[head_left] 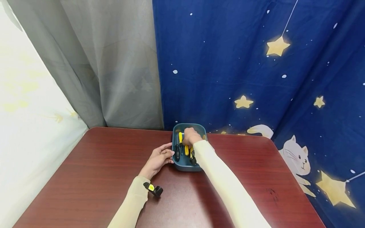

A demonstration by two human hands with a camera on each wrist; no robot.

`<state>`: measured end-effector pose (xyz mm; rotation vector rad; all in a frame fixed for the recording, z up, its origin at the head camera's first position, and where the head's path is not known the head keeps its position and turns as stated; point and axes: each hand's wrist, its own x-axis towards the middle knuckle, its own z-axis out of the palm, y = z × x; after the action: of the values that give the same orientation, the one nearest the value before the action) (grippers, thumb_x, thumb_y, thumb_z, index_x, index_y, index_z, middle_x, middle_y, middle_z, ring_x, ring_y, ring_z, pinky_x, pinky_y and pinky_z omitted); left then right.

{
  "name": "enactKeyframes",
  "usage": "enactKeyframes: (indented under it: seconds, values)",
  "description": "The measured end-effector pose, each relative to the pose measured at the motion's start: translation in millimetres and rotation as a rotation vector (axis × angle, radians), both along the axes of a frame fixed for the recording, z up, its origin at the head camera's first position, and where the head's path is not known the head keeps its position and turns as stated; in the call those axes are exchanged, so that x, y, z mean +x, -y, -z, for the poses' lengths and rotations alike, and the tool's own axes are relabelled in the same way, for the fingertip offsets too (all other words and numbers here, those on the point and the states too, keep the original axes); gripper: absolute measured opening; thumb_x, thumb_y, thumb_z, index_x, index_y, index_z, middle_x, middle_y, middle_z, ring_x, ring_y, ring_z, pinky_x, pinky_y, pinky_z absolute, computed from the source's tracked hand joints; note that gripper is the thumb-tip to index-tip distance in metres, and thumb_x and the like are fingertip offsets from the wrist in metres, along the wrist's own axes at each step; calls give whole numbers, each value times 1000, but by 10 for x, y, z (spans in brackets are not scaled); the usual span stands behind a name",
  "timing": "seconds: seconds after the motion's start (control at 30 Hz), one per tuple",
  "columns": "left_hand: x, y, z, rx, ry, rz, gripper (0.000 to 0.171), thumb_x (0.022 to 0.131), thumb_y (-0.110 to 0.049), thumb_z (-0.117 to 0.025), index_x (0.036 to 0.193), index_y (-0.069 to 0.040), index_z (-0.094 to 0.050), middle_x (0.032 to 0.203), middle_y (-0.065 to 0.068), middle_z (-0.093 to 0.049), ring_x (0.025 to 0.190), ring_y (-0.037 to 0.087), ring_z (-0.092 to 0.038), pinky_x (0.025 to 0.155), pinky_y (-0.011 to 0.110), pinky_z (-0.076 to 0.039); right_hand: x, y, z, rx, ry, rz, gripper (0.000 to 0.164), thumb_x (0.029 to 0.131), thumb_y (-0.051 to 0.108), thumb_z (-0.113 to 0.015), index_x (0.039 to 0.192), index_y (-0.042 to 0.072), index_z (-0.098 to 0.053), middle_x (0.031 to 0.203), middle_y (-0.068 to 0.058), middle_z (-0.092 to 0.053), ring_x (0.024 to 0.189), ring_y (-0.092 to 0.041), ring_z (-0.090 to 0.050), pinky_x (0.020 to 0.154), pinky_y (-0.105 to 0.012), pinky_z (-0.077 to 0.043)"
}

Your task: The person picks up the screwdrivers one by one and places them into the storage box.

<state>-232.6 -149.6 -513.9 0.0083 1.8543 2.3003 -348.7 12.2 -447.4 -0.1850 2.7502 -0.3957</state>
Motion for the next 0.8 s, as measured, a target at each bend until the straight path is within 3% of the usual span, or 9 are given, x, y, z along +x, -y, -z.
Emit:
enactKeyframes:
  seconds: [0.33,0.8]
  values:
    - [10,-1,-12,-6,5,3,58,98,0,-62,153,-2,-42,109,19,-65,69,13,-62,66,24,-59,24,35,43,39,-23,-28,18,85,6,-78,98,1,-67,82,-12,-67,56,-16,-68,49,-26,-58]
    - [5,5,-10,-12,13,6,57,99,-1,-62,153,-3,-44,109,19,-64,69,13,-62,67,24,-59,30,12,15,2,-2,-5,16,87,9,-77,96,1,-66,80,-12,-67,58,-19,-71,50,-29,-59]
